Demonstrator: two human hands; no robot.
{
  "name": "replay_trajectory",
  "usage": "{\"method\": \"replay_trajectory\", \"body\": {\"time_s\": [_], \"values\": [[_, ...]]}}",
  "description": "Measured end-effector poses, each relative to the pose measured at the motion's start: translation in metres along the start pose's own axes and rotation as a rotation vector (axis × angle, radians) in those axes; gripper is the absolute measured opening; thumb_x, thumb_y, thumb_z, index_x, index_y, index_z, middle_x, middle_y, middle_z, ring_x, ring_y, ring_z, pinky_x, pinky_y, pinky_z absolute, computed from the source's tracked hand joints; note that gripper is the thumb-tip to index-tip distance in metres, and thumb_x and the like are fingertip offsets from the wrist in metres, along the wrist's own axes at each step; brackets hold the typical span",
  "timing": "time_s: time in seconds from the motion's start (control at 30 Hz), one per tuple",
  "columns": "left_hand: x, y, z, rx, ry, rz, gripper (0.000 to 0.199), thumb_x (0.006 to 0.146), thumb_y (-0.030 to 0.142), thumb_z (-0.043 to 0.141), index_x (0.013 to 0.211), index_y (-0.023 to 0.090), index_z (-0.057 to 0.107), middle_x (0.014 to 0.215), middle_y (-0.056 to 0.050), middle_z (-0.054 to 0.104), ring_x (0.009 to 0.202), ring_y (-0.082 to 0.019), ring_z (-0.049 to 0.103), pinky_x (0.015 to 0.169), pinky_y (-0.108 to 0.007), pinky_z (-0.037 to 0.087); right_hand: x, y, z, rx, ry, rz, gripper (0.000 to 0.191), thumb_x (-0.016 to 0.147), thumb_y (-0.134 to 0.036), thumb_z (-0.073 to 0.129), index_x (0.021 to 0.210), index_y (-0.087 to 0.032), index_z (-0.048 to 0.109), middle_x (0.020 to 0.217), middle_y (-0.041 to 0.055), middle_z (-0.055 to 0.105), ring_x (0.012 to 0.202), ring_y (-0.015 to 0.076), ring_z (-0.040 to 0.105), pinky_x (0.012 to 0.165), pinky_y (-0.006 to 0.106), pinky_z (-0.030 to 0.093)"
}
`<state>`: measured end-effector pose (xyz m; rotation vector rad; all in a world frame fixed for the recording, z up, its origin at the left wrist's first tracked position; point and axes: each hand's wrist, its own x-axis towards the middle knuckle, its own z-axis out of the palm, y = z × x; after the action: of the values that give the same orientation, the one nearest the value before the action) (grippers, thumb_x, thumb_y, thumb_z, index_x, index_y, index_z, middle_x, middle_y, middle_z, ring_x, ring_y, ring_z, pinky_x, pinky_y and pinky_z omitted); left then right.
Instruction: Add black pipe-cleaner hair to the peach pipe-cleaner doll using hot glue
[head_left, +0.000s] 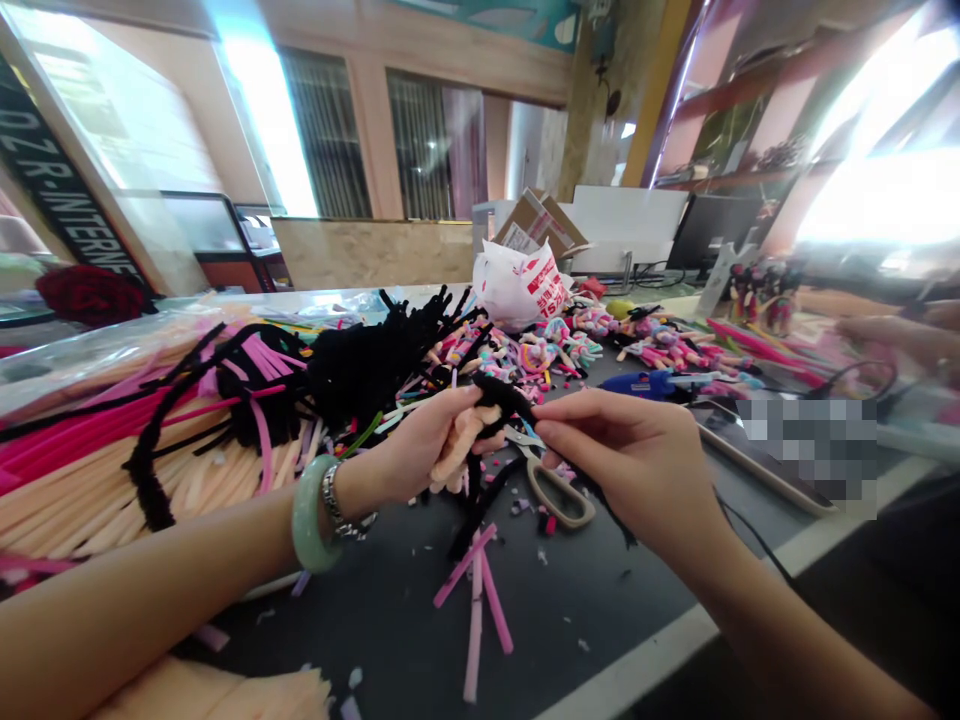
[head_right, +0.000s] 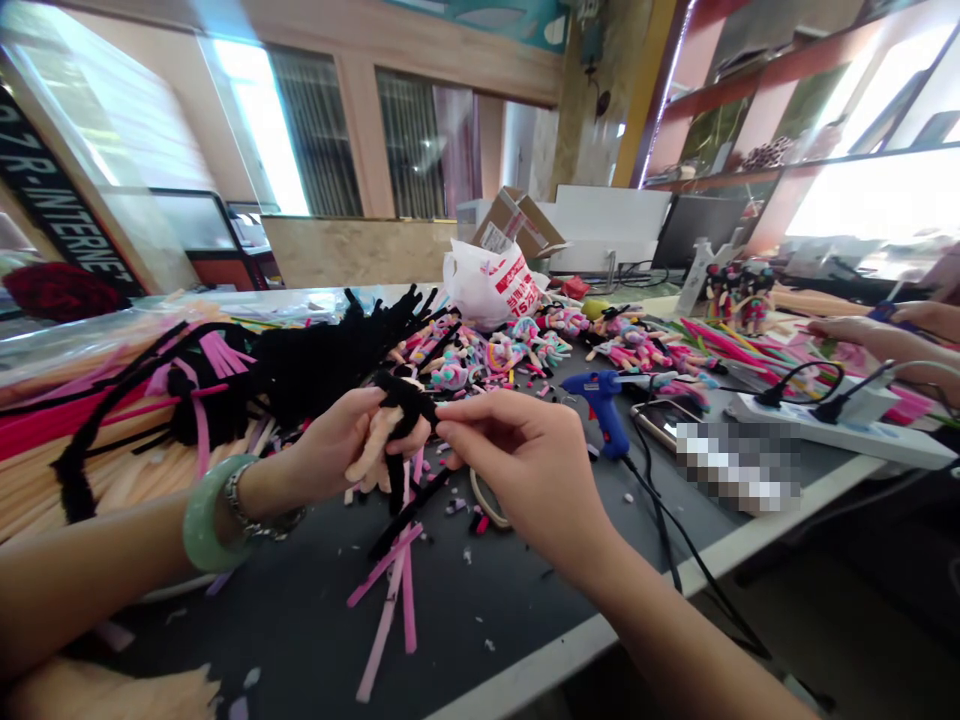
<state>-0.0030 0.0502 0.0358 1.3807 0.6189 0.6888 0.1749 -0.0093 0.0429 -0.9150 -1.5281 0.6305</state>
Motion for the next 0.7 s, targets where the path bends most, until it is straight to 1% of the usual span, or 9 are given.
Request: {"method": "replay_trajectory", "body": {"time_s": [0.1,0.2,0.33,0.43,0.47,0.53,0.57,0.63,0.7], "values": [[0.002,-0.001,-0.002,0.004,-0.005,0.023,0.039,0.078,0.056,0.042,0.067,0.019,0.040,0.051,0.006,0.039,0.030,-0.005,0.030,0.030,-0.020,0.027,0.001,-0.002,-0.005,-0.002,0.050,-0.013,0.008,0.073,-0.014,0.071,0.078,-0.021,0.073,0.059,-0.0033,0.069,0.049,0.0105,0.065,0.046,0.017,0.053],[0.003,-0.002,-0.004,-0.031,-0.025,0.086,0.039,0.079,0.056,0.040,0.067,0.019,0.039,0.052,0.005,0.039,0.040,-0.007,0.032,0.039,-0.021,0.031,0.005,-0.003,-0.014,0.019,0.154,-0.051,0.009,0.075,-0.015,0.071,0.079,-0.022,0.073,0.058,-0.0029,0.068,0.049,0.0115,0.065,0.045,0.020,0.054],[0.001,-0.001,-0.004,-0.138,-0.082,0.107,0.041,0.086,0.053,0.027,0.068,0.018,0.042,0.054,0.003,0.036,0.052,-0.010,0.034,0.055,-0.025,0.034,0.010,-0.006,-0.034,-0.064,0.301,-0.131,0.010,0.076,-0.017,0.071,0.083,-0.024,0.072,0.064,-0.0016,0.068,0.052,0.0129,0.065,0.048,0.023,0.056],[-0.001,-0.003,-0.005,-0.208,-0.133,0.079,0.055,0.086,0.064,0.018,0.068,0.018,0.042,0.054,0.003,0.033,0.053,-0.011,0.032,0.056,-0.026,0.030,0.012,-0.007,-0.047,-0.199,0.398,-0.178,0.009,0.077,-0.021,0.070,0.086,-0.024,0.072,0.070,-0.0010,0.069,0.055,0.0134,0.066,0.053,0.024,0.056],[-0.002,-0.004,-0.005,-0.222,-0.143,0.085,0.060,0.083,0.071,0.017,0.068,0.018,0.042,0.055,0.003,0.033,0.053,-0.011,0.031,0.055,-0.026,0.029,0.013,-0.006,-0.050,-0.266,0.394,-0.194,0.010,0.077,-0.020,0.070,0.086,-0.024,0.071,0.069,-0.0012,0.069,0.055,0.0135,0.066,0.052,0.024,0.055],[-0.002,-0.008,-0.007,-0.241,-0.167,0.116,0.062,0.076,0.079,0.028,0.070,0.019,0.042,0.056,0.004,0.032,0.052,-0.010,0.029,0.054,-0.025,0.027,0.013,-0.003,-0.052,-0.443,0.285,-0.216,0.010,0.076,-0.017,0.068,0.084,-0.023,0.071,0.066,-0.0019,0.069,0.054,0.0137,0.065,0.051,0.024,0.053],[-0.002,-0.010,-0.007,-0.244,-0.197,0.124,0.057,0.073,0.075,0.043,0.071,0.019,0.041,0.057,0.005,0.032,0.052,-0.009,0.029,0.053,-0.025,0.027,0.013,0.000,-0.052,-0.546,0.198,-0.225,0.010,0.076,-0.015,0.067,0.082,-0.022,0.070,0.066,-0.0020,0.069,0.053,0.0140,0.065,0.051,0.025,0.052],[-0.002,-0.011,-0.007,-0.242,-0.249,0.121,0.045,0.068,0.053,0.068,0.073,0.019,0.039,0.058,0.007,0.033,0.052,-0.007,0.030,0.052,-0.023,0.027,0.013,0.009,-0.049,-0.734,-0.001,-0.241,0.011,0.074,-0.011,0.065,0.078,-0.020,0.070,0.066,-0.0011,0.070,0.055,0.0146,0.065,0.054,0.025,0.050],[-0.003,-0.011,-0.006,-0.234,-0.248,0.073,0.038,0.067,0.028,0.073,0.074,0.019,0.038,0.058,0.007,0.036,0.052,-0.007,0.034,0.051,-0.022,0.028,0.014,0.019,-0.044,-0.852,-0.183,-0.231,0.012,0.073,-0.008,0.063,0.075,-0.018,0.069,0.067,0.0000,0.070,0.059,0.0155,0.065,0.057,0.025,0.048]]}}
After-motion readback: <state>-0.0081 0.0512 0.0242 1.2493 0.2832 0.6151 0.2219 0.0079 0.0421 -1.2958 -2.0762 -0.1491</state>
